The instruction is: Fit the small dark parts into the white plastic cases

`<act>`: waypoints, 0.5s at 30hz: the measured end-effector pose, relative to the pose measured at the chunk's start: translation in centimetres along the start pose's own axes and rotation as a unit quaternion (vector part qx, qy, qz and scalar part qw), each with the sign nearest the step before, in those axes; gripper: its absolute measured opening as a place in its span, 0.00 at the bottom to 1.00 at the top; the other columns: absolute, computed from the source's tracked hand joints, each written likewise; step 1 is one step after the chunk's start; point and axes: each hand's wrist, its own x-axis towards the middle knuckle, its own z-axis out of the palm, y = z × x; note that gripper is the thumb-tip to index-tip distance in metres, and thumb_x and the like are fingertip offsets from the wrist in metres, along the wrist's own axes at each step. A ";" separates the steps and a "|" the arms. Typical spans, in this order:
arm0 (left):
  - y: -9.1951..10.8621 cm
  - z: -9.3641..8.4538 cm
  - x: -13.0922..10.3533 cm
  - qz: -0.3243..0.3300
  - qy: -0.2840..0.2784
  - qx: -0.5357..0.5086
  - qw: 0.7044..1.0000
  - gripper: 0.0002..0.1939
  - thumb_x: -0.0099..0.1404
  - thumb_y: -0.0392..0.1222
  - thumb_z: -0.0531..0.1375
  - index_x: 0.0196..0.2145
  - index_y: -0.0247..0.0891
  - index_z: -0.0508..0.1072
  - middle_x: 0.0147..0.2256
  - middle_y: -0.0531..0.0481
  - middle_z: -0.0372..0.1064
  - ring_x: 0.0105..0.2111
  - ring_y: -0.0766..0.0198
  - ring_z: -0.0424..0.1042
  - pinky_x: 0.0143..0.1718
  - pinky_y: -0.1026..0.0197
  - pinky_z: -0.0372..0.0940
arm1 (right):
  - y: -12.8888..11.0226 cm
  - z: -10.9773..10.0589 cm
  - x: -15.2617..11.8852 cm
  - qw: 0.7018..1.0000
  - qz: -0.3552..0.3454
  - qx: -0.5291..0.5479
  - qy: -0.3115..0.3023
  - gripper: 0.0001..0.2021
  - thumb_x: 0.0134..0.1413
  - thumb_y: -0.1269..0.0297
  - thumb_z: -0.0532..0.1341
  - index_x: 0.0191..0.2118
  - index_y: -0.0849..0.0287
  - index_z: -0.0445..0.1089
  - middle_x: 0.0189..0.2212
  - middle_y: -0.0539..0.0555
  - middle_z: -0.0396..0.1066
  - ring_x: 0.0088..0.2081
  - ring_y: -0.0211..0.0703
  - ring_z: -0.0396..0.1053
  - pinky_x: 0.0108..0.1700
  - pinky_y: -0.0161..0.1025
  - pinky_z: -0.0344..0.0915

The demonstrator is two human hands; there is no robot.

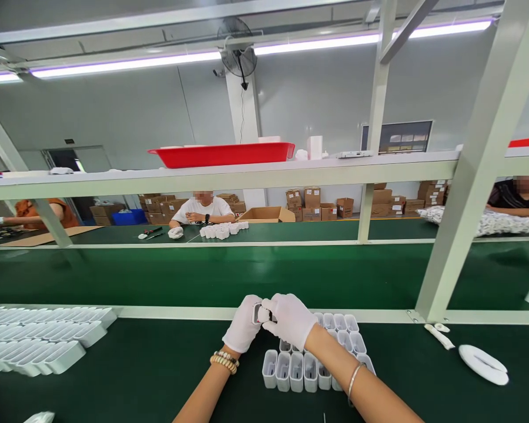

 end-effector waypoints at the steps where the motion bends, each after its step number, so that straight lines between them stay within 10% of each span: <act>1: 0.1 0.0 0.1 0.000 -0.009 -0.001 1.000 0.13 0.59 0.36 0.56 0.18 0.37 0.62 0.19 0.57 0.55 0.21 0.68 0.55 0.25 0.64 0.50 | -0.1 0.0 0.0 1.000 0.002 -0.003 -0.001 0.08 0.57 0.64 0.63 0.42 0.55 0.72 0.36 0.51 0.73 0.34 0.41 0.66 0.33 0.37 0.51; 15: 0.2 -0.2 0.3 -0.034 -0.024 0.003 0.999 0.10 0.57 0.34 0.57 0.20 0.37 0.64 0.20 0.55 0.58 0.24 0.67 0.57 0.26 0.64 0.52 | -0.4 0.3 0.0 0.999 0.032 -0.036 -0.015 0.10 0.61 0.62 0.61 0.46 0.57 0.71 0.36 0.54 0.72 0.34 0.43 0.66 0.33 0.39 0.49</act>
